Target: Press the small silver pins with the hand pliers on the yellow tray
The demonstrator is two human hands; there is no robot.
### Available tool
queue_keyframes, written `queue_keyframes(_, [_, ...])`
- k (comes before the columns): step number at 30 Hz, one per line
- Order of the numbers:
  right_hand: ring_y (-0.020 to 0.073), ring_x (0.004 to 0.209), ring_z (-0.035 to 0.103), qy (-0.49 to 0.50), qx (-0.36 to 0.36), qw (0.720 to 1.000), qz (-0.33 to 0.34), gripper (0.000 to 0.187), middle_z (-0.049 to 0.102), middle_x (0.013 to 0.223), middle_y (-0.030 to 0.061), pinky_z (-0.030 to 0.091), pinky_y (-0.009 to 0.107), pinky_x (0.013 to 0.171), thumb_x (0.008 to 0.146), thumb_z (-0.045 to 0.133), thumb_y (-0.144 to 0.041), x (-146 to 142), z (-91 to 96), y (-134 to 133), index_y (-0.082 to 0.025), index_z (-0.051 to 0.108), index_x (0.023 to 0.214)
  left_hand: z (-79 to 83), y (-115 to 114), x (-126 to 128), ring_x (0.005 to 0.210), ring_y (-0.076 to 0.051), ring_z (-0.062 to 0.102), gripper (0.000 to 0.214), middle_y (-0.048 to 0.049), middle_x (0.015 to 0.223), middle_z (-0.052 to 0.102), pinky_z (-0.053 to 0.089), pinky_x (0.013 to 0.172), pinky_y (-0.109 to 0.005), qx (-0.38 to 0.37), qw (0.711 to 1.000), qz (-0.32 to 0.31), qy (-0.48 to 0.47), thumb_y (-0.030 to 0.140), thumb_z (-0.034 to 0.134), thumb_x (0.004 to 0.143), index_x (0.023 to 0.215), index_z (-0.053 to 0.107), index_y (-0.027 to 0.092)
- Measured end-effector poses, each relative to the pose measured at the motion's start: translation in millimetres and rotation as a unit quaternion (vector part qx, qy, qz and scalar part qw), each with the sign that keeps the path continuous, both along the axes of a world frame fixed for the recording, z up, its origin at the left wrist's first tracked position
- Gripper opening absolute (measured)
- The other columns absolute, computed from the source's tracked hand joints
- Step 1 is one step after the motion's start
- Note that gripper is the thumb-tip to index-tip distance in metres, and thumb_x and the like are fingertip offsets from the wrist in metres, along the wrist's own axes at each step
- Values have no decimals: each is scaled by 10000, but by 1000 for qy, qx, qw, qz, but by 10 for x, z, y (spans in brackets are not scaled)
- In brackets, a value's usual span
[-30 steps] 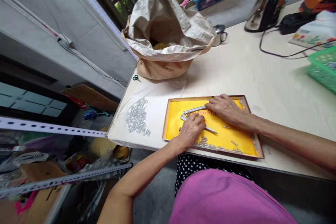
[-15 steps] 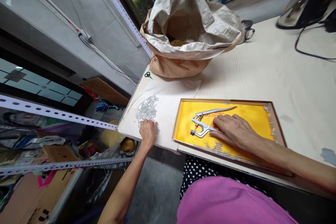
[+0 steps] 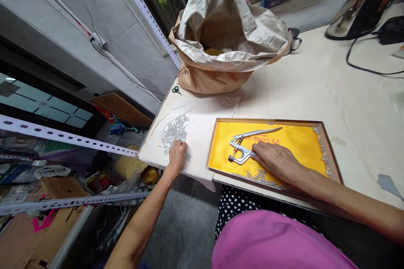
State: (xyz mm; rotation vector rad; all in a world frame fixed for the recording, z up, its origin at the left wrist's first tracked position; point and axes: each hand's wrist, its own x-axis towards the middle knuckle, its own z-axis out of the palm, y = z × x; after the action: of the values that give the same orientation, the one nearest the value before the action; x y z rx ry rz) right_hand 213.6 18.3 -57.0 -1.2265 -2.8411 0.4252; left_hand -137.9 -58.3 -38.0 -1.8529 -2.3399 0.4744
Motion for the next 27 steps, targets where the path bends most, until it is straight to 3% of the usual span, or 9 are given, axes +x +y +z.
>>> queue_keyframes(5, [218, 863, 623, 8, -4, 1000, -6, 174, 648, 925, 73, 358, 305, 657, 993, 443, -317, 1, -19, -9, -206, 560, 928, 41, 92, -2, 1053, -261, 529, 318, -144, 1044, 631, 402, 850, -339, -10, 999, 23, -37, 51, 340, 922, 948, 643, 145])
queue_keyframes(12, [222, 864, 613, 26, 17, 999, -10, 146, 637, 934, 71, 356, 317, 676, 995, 455, -285, -2, -71, -42, -201, 567, 953, 93, 75, -31, 978, -241, 566, 315, -131, 981, 648, 422, 846, -336, 33, 997, 42, -64, 92, 359, 917, 875, 666, 146])
queue_keyframes(14, [221, 845, 605, 29, 21, 999, -5, 148, 635, 921, 72, 348, 319, 674, 993, 459, -292, -2, -93, -37, -200, 568, 950, 154, 83, 45, 1014, -238, 581, 312, -127, 1025, 655, 437, 865, -332, 59, 995, 34, -75, 138, 369, 932, 940, 681, 153])
queue_keyframes(16, [218, 840, 594, 37, 27, 999, 12, 148, 635, 921, 73, 342, 323, 689, 993, 453, -281, 4, -105, -29, -202, 566, 940, 220, 106, 209, 984, -226, 619, 278, -113, 1033, 681, 466, 855, -323, 102, 981, 40, -161, 216, 430, 932, 986, 698, 161])
queue_keyframes(18, [214, 854, 583, 49, 47, 997, 36, 143, 638, 929, 70, 335, 331, 727, 988, 430, -213, 17, -107, -22, -204, 561, 929, 268, 126, 459, 833, -205, 660, 246, -86, 956, 719, 508, 783, -316, 137, 926, 78, -344, 306, 540, 886, 975, 720, 164])
queue_keyframes(20, [208, 830, 563, 49, 86, 993, 57, 183, 638, 900, 62, 313, 339, 745, 969, 400, -129, 31, -103, -19, -202, 559, 915, 278, 133, 756, 692, -179, 657, 255, -62, 870, 737, 532, 702, -308, 147, 823, 129, -534, 364, 654, 799, 929, 740, 162])
queue_keyframes(22, [203, 776, 534, 41, 134, 987, 78, 225, 634, 858, 59, 284, 346, 733, 959, 373, -88, 44, -98, -15, -193, 565, 905, 244, 129, 1039, 637, -158, 644, 274, -45, 800, 736, 537, 659, -290, 144, 740, 167, -635, 378, 736, 713, 876, 751, 158])
queue_keyframes(24, [197, 733, 501, 42, 179, 978, 101, 254, 628, 828, 60, 258, 350, 715, 962, 354, -78, 60, -91, -3, -183, 575, 893, 182, 123, 1255, 604, -139, 623, 273, -30, 714, 717, 524, 626, -265, 147, 695, 190, -677, 369, 790, 644, 801, 751, 149])
queue_keyframes(27, [190, 703, 467, 71, 225, 963, 131, 289, 610, 780, 51, 233, 354, 697, 972, 341, -74, 85, -71, 32, -177, 590, 867, 87, 116, 1413, 585, -124, 598, 302, -24, 664, 696, 503, 590, -245, 144, 667, 206, -701, 390, 828, 592, 731, 741, 136])
